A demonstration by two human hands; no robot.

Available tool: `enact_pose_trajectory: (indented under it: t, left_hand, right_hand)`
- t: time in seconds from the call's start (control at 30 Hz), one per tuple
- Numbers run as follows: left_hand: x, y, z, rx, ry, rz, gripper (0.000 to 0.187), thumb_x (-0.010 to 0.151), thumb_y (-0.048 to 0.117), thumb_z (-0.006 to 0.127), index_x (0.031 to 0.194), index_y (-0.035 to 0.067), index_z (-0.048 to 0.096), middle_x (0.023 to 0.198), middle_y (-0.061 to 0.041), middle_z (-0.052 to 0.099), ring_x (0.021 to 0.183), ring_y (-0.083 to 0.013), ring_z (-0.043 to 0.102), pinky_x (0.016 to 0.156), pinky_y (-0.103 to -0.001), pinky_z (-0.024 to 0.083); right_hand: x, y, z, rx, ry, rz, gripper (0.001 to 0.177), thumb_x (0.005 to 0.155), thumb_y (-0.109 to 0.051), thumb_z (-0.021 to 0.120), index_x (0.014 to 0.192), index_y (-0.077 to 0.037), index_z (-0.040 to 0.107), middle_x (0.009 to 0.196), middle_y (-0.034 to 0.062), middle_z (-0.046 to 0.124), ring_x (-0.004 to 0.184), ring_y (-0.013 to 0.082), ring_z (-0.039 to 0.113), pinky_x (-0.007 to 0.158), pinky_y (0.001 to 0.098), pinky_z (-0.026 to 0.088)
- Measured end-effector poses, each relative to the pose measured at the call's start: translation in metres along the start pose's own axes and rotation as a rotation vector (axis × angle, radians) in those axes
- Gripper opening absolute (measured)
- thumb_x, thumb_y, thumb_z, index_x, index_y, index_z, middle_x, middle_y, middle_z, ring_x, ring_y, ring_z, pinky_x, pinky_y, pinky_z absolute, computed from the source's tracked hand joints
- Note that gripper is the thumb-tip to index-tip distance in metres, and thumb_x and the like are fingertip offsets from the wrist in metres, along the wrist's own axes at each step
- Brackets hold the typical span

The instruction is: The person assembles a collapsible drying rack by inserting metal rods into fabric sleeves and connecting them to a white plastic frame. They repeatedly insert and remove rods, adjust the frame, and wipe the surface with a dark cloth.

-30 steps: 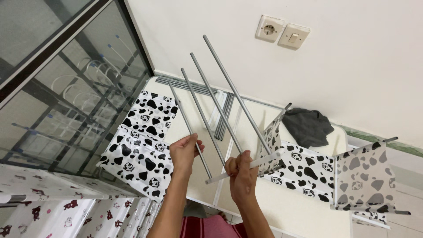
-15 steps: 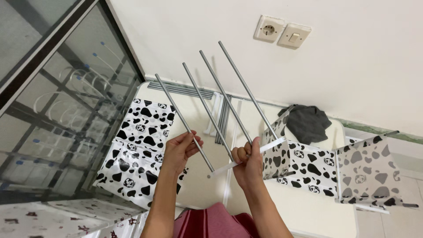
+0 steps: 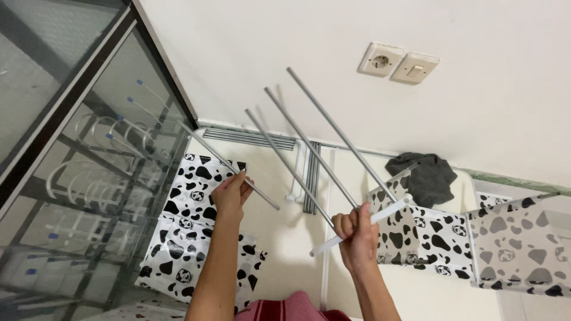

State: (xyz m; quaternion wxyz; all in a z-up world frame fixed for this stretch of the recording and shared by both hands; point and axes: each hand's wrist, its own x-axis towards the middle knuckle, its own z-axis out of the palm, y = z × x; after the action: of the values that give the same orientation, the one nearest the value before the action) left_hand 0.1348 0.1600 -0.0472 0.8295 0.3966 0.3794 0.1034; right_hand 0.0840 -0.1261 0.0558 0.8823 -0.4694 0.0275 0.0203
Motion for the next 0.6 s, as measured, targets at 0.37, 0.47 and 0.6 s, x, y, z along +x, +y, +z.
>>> enact_pose_trajectory:
  t: [0.37,0.47,0.6]
  left_hand:
    - [0.174,-0.051,0.046,0.197,0.125,-0.118,0.014,0.09,-0.001,0.073,0.095,-0.011,0.065,0.091,-0.019,0.072,0.073,-0.0264,0.073,0.067,-0.037,0.068]
    - [0.2,-0.057,0.066,0.264,0.213,-0.126,0.014,0.089,-0.001,0.073,0.093,-0.013,0.067,0.09,-0.021,0.074,0.071,-0.0249,0.075,0.067,-0.035,0.063]
    - [0.222,-0.065,0.085,0.338,0.34,-0.189,0.018,0.089,0.0,0.075,0.092,-0.016,0.067,0.087,-0.024,0.073,0.067,-0.026,0.074,0.063,-0.035,0.063]
  right_hand:
    - [0.005,-0.003,-0.003,-0.08,0.142,-0.047,0.05,0.11,-0.036,0.042,0.067,-0.014,0.03,0.056,-0.0019,0.017,0.052,0.0164,0.024,0.065,0.0385,0.037]
    - [-0.001,0.021,-0.041,-0.063,0.209,-0.122,0.051,0.113,-0.035,0.046,0.069,-0.013,0.032,0.056,-0.0054,0.019,0.046,0.011,0.024,0.052,0.0343,0.031]
    - [-0.004,0.052,-0.113,0.593,-0.055,-0.031,0.061,0.118,-0.038,0.05,0.063,-0.013,0.04,0.046,-0.0004,0.032,0.046,0.0132,0.037,0.063,0.0356,0.045]
